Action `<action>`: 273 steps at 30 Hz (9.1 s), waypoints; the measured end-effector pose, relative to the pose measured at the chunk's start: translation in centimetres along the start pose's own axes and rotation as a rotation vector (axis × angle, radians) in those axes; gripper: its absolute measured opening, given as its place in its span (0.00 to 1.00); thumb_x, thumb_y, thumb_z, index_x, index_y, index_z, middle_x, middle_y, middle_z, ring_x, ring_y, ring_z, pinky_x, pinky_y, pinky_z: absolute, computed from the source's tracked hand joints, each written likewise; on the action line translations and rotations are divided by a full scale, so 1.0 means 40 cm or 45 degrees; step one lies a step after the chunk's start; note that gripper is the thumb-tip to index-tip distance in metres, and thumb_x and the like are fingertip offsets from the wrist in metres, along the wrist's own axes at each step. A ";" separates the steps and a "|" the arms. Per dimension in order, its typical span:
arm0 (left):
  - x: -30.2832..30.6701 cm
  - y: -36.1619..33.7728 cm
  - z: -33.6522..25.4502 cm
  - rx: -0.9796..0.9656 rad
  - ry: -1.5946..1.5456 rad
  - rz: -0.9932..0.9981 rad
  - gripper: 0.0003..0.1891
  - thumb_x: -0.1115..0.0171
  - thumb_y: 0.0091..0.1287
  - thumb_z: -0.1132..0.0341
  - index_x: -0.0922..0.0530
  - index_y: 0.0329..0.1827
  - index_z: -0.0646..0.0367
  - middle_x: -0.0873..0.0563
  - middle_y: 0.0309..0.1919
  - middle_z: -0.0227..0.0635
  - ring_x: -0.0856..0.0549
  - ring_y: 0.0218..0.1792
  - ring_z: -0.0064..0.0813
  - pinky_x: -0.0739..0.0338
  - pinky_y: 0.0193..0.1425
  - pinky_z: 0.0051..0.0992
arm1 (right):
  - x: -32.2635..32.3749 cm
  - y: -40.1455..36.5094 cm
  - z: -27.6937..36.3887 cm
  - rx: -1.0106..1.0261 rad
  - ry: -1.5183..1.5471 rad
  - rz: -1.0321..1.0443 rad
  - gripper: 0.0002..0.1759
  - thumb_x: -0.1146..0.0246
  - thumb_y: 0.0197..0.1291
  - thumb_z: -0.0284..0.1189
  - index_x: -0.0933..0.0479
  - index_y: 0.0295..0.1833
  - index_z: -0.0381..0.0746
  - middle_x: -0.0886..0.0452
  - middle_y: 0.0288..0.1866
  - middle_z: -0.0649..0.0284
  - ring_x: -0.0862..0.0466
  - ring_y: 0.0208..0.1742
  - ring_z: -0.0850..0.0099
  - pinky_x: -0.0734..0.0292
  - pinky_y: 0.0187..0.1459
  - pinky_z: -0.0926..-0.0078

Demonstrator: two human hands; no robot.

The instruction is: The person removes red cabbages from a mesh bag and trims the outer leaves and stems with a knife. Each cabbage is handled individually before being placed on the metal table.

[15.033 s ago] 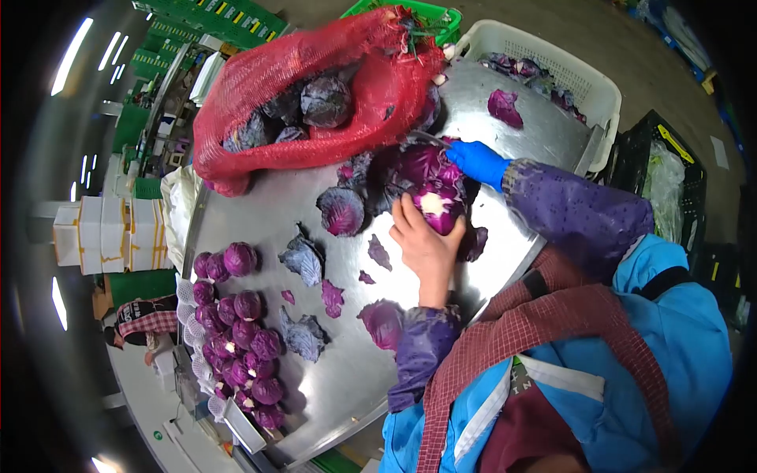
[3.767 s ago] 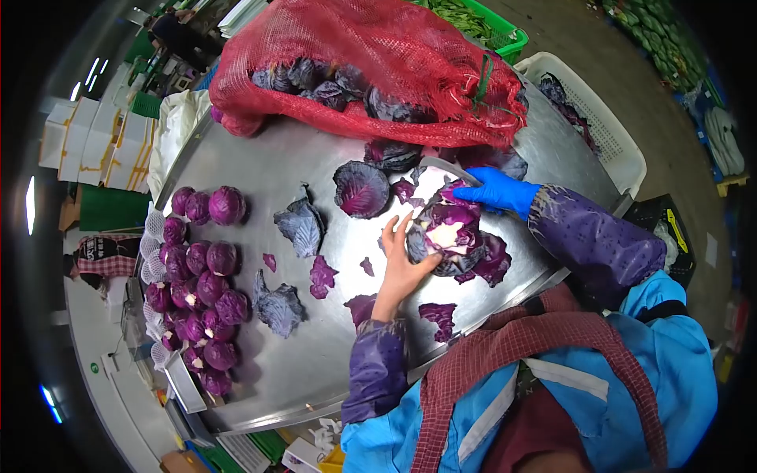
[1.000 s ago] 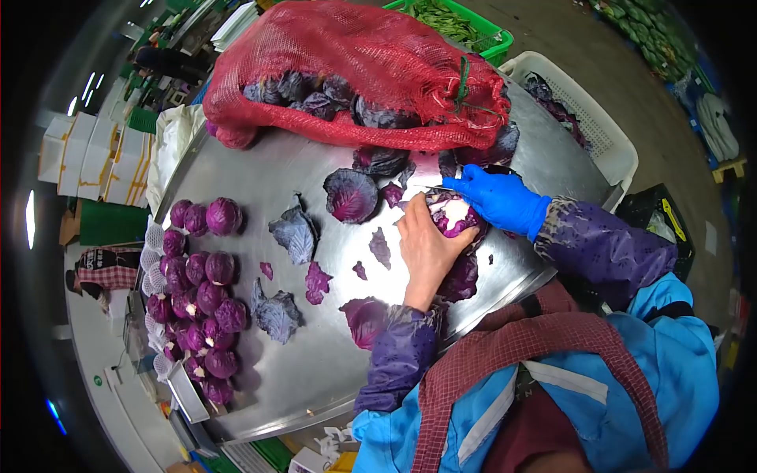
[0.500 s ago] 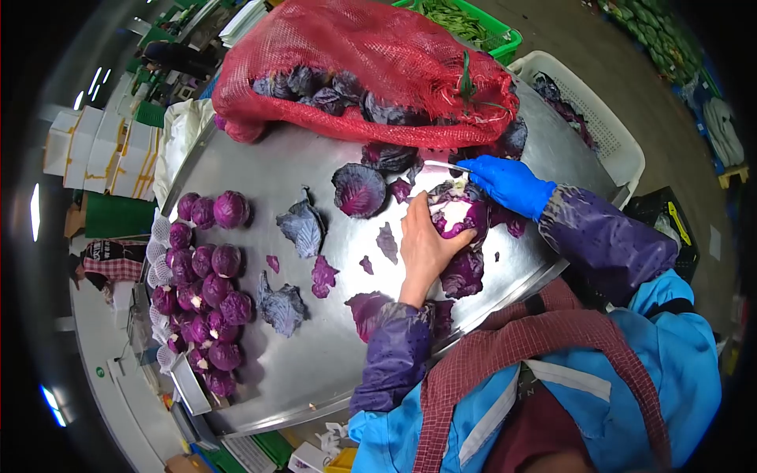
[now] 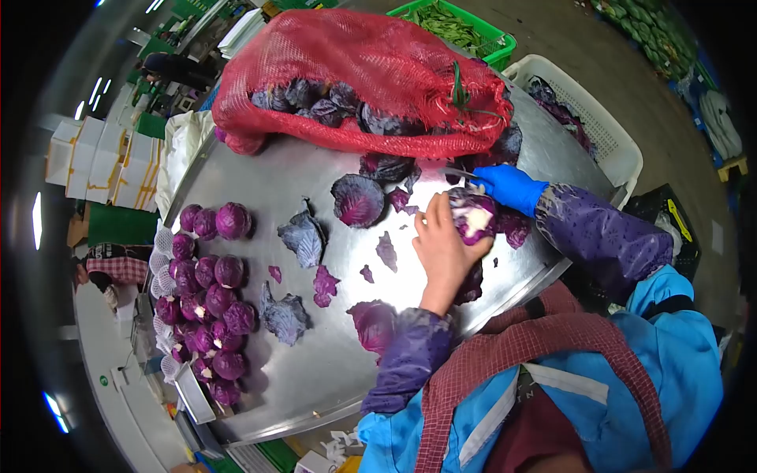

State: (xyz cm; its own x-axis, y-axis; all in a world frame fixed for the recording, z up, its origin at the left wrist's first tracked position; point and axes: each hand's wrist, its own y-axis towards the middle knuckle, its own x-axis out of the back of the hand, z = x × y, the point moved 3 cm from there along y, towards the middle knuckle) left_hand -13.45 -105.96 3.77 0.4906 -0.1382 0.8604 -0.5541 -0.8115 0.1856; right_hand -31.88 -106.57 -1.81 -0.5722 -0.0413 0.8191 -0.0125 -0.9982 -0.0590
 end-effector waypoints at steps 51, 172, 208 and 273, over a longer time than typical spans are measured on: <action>-0.026 0.015 0.008 0.059 -0.144 -0.065 0.49 0.27 0.38 0.52 0.41 0.62 0.66 0.31 0.56 0.47 0.32 0.57 0.45 0.35 0.51 0.45 | -0.037 0.076 -0.033 -0.016 -0.084 -0.181 0.16 0.47 0.59 0.36 0.30 0.52 0.44 0.20 0.37 0.48 0.20 0.37 0.49 0.26 0.36 0.52; 0.018 -0.055 0.081 0.177 -0.429 -0.169 0.32 0.34 0.55 0.58 0.34 0.63 0.56 0.37 0.61 0.49 0.37 0.63 0.48 0.41 0.65 0.41 | 0.053 -0.035 0.188 0.103 -0.001 0.150 0.28 0.38 0.52 0.51 0.23 0.46 0.38 0.21 0.37 0.50 0.21 0.40 0.51 0.26 0.41 0.58; 0.003 -0.122 0.152 0.312 -0.629 -0.249 0.32 0.40 0.61 0.54 0.37 0.65 0.58 0.36 0.54 0.48 0.35 0.57 0.45 0.43 0.64 0.40 | 0.008 -0.061 0.243 0.272 -0.104 0.035 0.16 0.38 0.50 0.42 0.25 0.29 0.39 0.22 0.24 0.56 0.20 0.27 0.54 0.27 0.28 0.58; -0.074 -0.235 0.178 1.251 -2.403 0.234 0.30 0.52 0.68 0.45 0.41 0.67 0.51 0.31 0.62 0.41 0.25 0.57 0.41 0.27 0.58 0.44 | -0.057 -0.080 0.191 -0.106 0.734 -0.057 0.36 0.27 0.46 0.42 0.30 0.58 0.37 0.25 0.40 0.65 0.27 0.42 0.76 0.29 0.44 0.75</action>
State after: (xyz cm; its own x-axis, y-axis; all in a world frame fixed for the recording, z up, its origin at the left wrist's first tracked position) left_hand -4.89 -101.95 -3.91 0.7454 0.0181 -0.6664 -0.5268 -0.5966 -0.6054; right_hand -24.28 -103.62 0.85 -0.9231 0.0550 0.3807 -0.0981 -0.9906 -0.0948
